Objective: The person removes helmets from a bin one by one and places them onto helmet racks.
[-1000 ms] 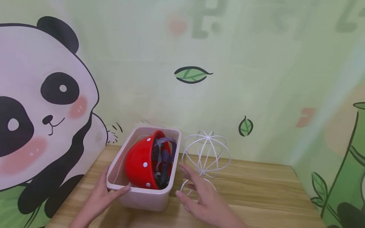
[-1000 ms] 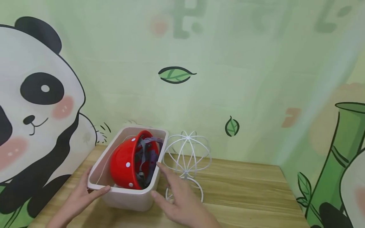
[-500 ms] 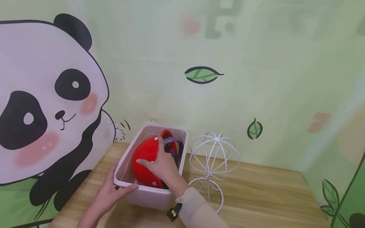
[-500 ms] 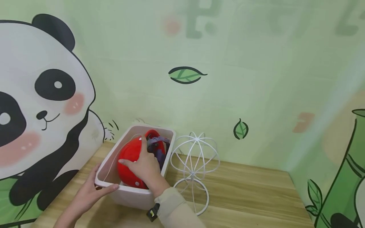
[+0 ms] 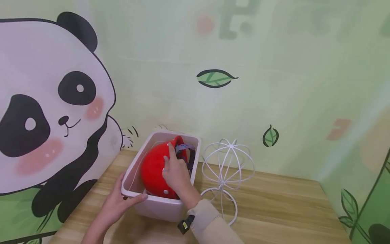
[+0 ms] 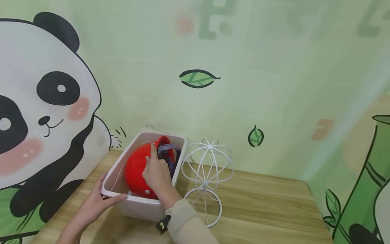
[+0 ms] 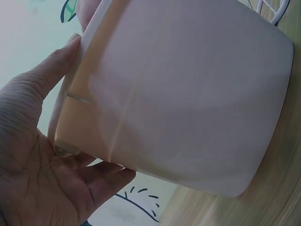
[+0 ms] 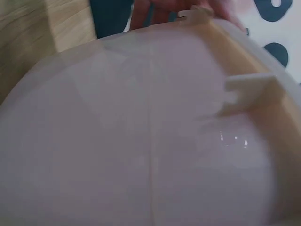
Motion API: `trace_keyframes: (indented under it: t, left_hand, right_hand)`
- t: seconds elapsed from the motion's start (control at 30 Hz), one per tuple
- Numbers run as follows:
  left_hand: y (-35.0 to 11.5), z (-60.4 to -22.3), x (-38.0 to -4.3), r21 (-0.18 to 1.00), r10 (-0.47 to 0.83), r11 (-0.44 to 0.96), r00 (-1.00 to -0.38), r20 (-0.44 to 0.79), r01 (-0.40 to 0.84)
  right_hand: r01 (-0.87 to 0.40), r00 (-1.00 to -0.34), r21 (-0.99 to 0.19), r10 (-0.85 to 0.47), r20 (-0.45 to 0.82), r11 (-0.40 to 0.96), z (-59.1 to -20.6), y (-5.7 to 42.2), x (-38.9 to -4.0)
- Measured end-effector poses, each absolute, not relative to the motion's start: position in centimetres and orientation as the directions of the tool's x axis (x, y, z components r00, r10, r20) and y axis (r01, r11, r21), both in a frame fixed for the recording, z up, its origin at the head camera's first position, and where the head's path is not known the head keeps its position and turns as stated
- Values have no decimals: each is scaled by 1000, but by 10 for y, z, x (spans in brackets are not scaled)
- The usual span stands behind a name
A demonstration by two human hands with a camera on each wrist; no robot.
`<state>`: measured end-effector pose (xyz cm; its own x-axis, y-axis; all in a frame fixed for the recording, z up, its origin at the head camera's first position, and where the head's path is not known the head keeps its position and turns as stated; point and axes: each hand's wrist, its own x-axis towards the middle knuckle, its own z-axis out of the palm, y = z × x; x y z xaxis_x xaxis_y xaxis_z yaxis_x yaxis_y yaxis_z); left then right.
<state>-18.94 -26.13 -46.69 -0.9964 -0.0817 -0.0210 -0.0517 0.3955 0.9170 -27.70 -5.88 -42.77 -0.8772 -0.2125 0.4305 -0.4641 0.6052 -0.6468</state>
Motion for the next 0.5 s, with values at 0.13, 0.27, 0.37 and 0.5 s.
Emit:
trace_keyframes:
  t: [0.13, 0.27, 0.37, 0.5]
  left_hand:
    - [-261, -467, -190, 917, -86, 394, -996, -24, -56]
    - [-260, -466, -191, 917, -92, 393, -995, -32, -66]
    - [-261, -466, -191, 930, -77, 365, -997, -22, -48]
    - [-263, -466, -192, 946, -62, 323, -998, -6, -26]
  right_hand:
    - [-513, -834, -682, -115, 540, 521, -419, -49, -273]
    - [-593, -780, -727, -26, 625, 346, -392, -32, -258]
    - [-664, -740, -735, 26, 673, 134, -362, -16, -241]
    - [-709, -705, -690, 110, 701, -148, -325, 10, -217]
